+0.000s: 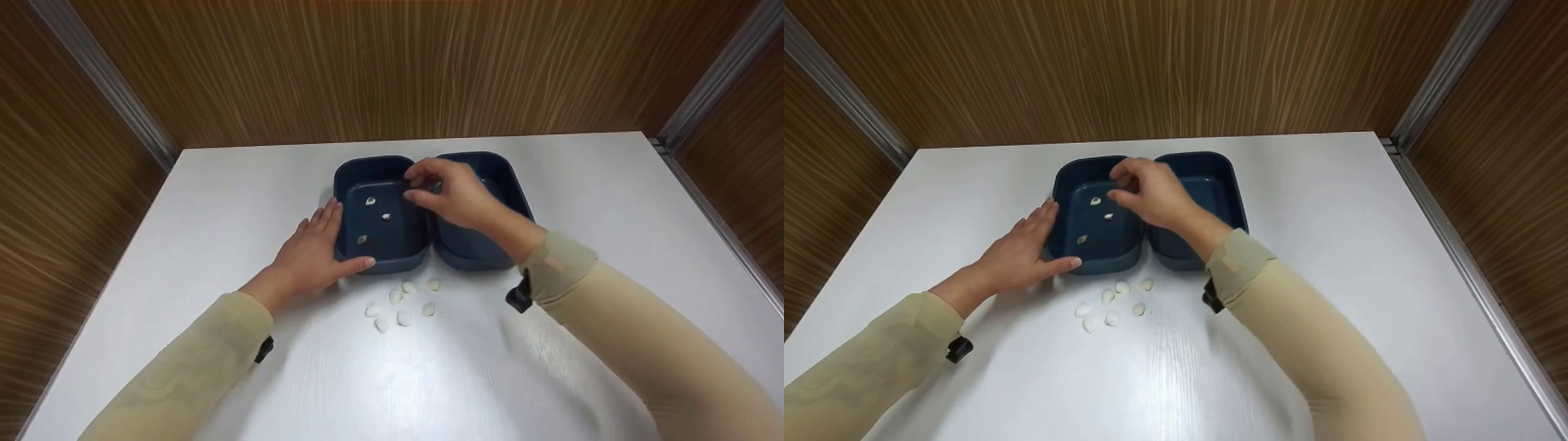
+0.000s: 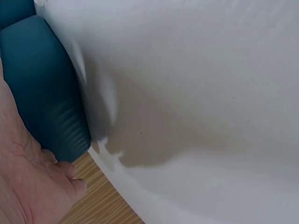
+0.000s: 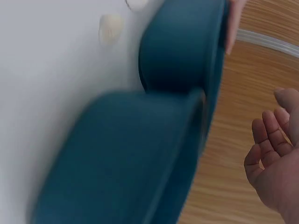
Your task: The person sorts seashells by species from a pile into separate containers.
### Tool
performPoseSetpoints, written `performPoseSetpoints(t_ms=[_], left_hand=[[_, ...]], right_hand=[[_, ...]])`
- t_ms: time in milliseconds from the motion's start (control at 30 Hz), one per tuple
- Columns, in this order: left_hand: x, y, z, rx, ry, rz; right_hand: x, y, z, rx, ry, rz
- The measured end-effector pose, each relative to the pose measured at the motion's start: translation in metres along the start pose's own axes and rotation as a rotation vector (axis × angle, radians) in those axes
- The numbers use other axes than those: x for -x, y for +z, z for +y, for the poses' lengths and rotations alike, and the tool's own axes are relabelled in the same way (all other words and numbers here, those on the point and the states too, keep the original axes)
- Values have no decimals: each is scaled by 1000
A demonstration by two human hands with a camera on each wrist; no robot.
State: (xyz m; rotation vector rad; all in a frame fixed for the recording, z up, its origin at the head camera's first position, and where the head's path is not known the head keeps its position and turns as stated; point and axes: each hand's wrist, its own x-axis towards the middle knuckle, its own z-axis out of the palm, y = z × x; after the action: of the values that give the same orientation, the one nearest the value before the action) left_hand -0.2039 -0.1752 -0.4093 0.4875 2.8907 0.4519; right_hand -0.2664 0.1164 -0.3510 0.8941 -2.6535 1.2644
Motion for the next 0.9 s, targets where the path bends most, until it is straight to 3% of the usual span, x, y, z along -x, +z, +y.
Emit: performPoseSetpoints(t_ms=[233,367,600,900], left_hand=[[0,0,-2,-2,-3,5],[-1,0,-2,-9,-7,3],[-4,0,-5,6,8,15],[-6,-2,-7,-6,10,1]], right_hand=[[23,-43,13,36,-39,119],[40,-63,23,90,-20,153],[69,-84,39,192,44,134],[94,-82,61,322,160,43]])
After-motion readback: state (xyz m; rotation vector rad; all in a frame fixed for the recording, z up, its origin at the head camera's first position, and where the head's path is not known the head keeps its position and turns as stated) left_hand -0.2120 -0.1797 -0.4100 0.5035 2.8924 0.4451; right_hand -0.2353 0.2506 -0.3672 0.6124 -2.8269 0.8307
